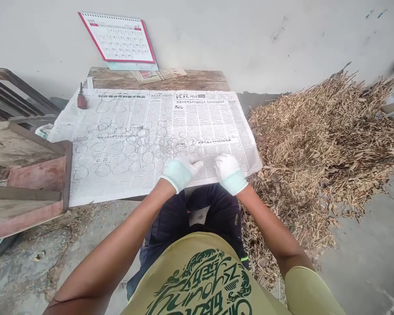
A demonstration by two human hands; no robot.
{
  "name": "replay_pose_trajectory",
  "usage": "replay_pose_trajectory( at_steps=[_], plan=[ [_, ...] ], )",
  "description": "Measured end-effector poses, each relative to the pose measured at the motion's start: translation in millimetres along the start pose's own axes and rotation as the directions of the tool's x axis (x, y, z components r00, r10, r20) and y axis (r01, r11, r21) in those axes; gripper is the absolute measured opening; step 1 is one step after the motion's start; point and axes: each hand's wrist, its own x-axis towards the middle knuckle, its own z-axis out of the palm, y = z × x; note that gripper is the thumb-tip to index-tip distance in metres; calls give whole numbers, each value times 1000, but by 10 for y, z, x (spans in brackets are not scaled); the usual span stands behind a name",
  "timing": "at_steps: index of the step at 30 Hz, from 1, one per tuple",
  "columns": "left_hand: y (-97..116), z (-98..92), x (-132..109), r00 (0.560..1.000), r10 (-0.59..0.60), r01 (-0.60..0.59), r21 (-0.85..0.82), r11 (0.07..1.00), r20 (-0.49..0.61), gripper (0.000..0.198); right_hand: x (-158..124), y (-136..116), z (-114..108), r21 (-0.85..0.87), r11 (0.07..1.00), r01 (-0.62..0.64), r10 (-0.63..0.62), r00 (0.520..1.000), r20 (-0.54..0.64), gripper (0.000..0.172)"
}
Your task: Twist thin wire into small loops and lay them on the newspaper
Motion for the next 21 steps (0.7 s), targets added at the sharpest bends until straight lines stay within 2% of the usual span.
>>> replay_pose_trajectory(
  at_steps=[2,5,9,11,13,15,16,18,20,21],
  plan=[
    [26,103,0,997,-4,15,-152,988,74,32,-101,-62,-59,37,998,57,-56,998,-41,31],
    [65,196,-31,990,49,8,-401,916,132,38,-200,-180,-117,151,983,104,-96,994,-59,34],
    [67,230,-96,993,33,40,-582,812,114,39,-296,-257,-119,270,946,178,-152,982,-116,29],
    [44,234,-140,996,6,50,-623,780,88,38,-360,-265,-87,256,944,209,-156,965,-212,25],
    [23,243,-197,999,-9,35,-679,733,42,39,-431,-288,-39,277,954,117,-11,935,-355,20],
    [16,263,-262,999,-34,18,-728,686,-8,41,-491,-346,14,408,912,-43,230,877,-421,20],
    [17,277,-294,999,-46,11,-744,669,-26,42,-512,-388,38,491,863,-116,338,856,-391,22],
    [21,309,-348,997,-69,10,-767,641,-44,43,-533,-481,78,623,745,-240,474,847,-241,25],
    [13,341,-385,996,-81,14,-788,616,-46,42,-536,-564,106,659,679,-324,503,859,-96,31],
    [1,355,-397,996,-78,17,-792,610,-39,42,-536,-594,117,648,684,-335,488,870,-66,35]
  ],
)
